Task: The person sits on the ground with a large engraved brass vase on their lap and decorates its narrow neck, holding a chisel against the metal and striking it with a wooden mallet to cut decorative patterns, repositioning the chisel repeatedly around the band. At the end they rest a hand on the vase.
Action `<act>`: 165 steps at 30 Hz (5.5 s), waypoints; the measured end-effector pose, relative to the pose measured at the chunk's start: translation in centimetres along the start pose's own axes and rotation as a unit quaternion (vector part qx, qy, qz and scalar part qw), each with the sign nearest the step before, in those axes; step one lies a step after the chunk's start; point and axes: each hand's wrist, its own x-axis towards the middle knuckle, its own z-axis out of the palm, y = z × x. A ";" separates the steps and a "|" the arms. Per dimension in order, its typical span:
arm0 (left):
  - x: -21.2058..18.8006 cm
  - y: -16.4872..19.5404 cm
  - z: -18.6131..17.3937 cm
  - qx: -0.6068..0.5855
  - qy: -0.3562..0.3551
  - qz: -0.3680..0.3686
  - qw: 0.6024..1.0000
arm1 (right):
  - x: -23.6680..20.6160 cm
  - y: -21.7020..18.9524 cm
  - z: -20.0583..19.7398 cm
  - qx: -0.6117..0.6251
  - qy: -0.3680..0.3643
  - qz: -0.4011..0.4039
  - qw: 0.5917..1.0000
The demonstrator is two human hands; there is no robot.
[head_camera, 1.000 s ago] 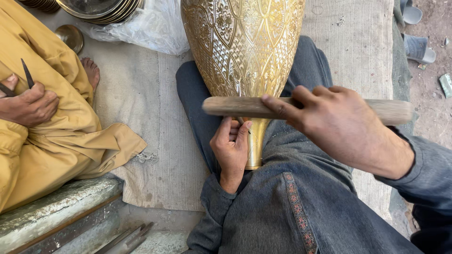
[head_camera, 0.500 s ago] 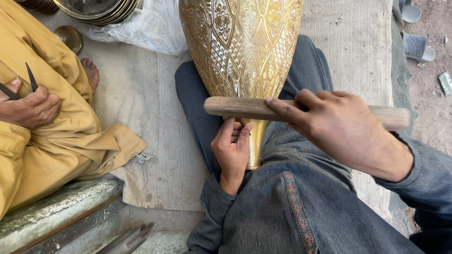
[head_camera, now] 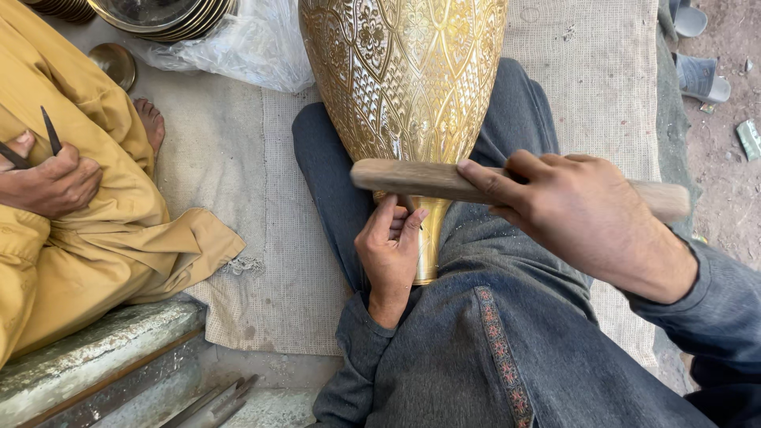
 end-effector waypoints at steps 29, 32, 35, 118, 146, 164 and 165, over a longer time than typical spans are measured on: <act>0.0 0.7 -0.5 0.034 -0.065 -0.004 0.997 | -2.0 0.4 2.1 0.163 0.031 0.104 0.981; 0.2 0.8 -0.5 0.034 -0.072 -0.009 0.997 | -2.1 0.3 2.0 0.103 0.064 0.068 0.990; 0.3 1.0 -0.6 0.025 -0.073 -0.009 0.997 | -2.1 0.0 1.7 0.201 0.150 0.088 0.964; 7.6 -1.6 -1.0 -0.104 -0.319 0.115 0.935 | -7.8 3.2 5.4 0.240 0.108 0.221 0.939; 6.8 -2.8 -1.0 -0.137 -0.300 0.119 0.937 | -6.5 3.6 4.6 0.243 0.055 0.204 0.947; 6.0 -4.0 -0.8 -0.133 -0.291 0.112 0.941 | -5.6 3.4 3.7 0.219 0.016 0.214 0.952; 5.9 -4.1 -0.7 -0.136 -0.292 0.116 0.940 | -5.7 3.5 3.8 0.130 -0.041 0.227 0.964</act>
